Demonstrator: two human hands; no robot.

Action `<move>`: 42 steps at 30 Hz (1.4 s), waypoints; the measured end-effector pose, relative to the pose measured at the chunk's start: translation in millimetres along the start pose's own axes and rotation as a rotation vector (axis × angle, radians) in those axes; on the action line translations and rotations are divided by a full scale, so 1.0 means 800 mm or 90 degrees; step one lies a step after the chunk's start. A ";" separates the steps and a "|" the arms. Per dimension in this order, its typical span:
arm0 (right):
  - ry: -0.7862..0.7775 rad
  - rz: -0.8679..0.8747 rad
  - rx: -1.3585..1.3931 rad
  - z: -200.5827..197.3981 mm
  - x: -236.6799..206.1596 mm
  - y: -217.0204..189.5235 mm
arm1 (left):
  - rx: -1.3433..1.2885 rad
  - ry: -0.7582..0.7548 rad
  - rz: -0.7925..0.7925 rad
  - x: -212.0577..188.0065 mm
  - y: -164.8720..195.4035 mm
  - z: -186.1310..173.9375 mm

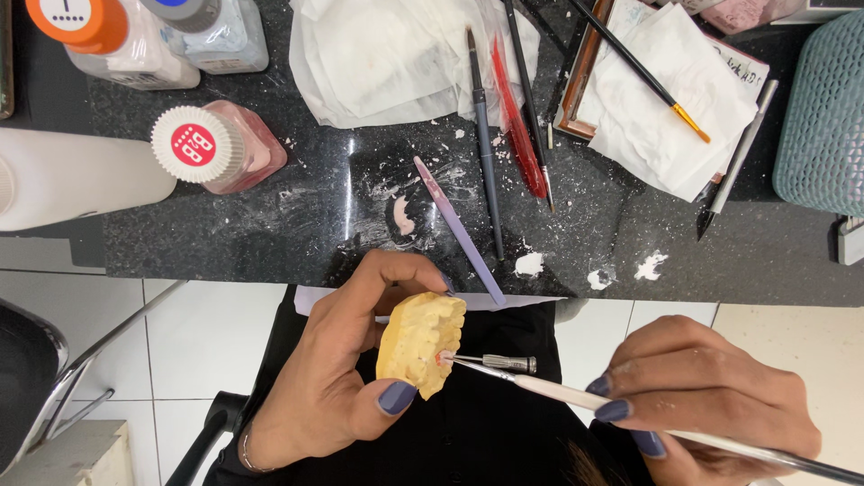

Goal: The person holds a yellow dental model in one hand and uses a fine brush to apply and shape pink acrylic material on the denture teeth area, periodically dipping the brush and repositioning the model to work on different spots.

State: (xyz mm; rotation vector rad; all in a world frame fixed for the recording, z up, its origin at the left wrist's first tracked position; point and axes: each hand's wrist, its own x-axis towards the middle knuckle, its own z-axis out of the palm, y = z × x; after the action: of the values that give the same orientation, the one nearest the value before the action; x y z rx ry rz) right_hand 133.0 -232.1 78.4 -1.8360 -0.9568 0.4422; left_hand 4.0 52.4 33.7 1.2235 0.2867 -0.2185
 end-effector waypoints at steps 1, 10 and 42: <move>0.002 -0.003 -0.005 0.001 0.000 0.001 | 0.000 0.001 0.002 0.001 0.001 0.002; 0.018 0.015 -0.005 0.009 0.002 0.003 | 0.013 -0.002 -0.009 0.003 0.004 0.004; -0.004 0.003 0.007 0.007 0.008 0.000 | 0.039 -0.014 -0.018 0.003 0.001 0.006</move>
State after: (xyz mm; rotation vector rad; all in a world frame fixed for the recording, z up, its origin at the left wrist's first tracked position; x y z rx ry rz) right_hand 133.3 -223.6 76.2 -1.8281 -0.9520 0.4553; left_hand 6.8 47.9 34.9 1.2765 0.2800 -0.2674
